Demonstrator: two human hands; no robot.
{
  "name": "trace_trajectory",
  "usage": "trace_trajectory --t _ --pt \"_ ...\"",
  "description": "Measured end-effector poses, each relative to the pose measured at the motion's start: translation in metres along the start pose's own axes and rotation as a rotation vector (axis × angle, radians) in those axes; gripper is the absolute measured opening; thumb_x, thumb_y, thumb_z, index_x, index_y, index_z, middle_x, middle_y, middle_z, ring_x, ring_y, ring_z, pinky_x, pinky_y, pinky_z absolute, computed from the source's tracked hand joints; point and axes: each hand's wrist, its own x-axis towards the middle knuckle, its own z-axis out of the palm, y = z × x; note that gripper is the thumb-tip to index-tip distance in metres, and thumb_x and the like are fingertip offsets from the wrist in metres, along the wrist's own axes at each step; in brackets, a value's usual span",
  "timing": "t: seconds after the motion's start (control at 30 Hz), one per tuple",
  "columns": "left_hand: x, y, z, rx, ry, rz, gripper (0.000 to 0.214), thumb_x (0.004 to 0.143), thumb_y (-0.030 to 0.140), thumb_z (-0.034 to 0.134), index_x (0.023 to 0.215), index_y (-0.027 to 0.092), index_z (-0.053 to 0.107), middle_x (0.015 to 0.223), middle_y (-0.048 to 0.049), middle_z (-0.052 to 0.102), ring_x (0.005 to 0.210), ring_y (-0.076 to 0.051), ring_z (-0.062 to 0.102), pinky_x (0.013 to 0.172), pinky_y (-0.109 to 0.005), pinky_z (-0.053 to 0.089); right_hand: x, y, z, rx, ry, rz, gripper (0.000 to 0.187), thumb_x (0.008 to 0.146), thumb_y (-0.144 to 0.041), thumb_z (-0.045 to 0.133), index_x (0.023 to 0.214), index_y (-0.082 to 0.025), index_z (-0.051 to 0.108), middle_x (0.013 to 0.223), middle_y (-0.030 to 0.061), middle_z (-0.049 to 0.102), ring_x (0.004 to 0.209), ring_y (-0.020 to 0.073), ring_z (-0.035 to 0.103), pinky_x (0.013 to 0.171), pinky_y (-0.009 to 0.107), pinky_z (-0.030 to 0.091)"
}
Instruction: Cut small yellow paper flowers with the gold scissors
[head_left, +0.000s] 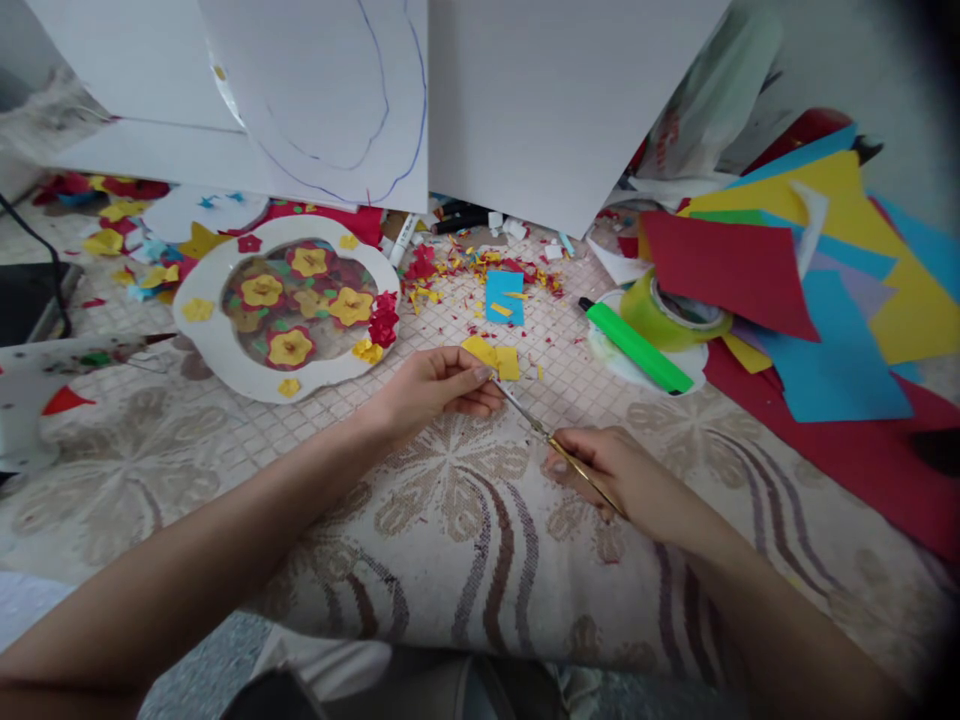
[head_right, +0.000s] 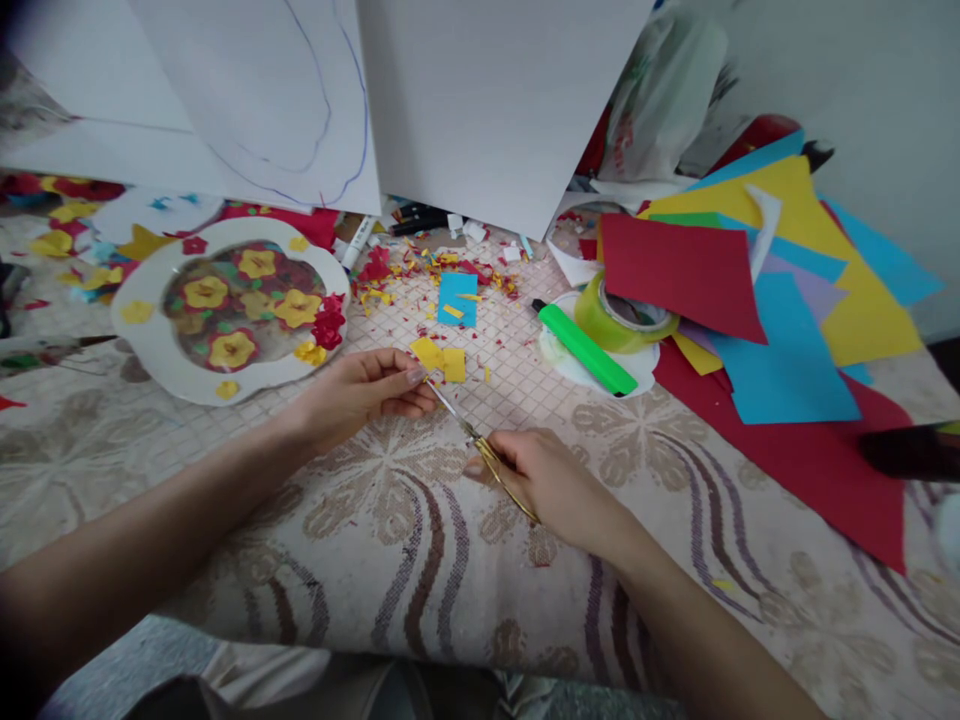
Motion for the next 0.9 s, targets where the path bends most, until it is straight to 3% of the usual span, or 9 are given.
trace_trajectory --t 0.9 --pt "0.0 0.001 -0.004 0.031 0.014 0.032 0.012 0.083 0.02 0.065 0.079 0.012 0.058 0.073 -0.0046 0.072 0.064 -0.01 0.067 0.069 -0.023 0.055 0.003 -0.001 0.011 -0.077 0.138 0.005 0.054 0.087 -0.064 0.039 0.055 -0.02 0.036 0.047 -0.0042 0.035 0.046 0.0092 0.032 0.046 0.025 0.023"
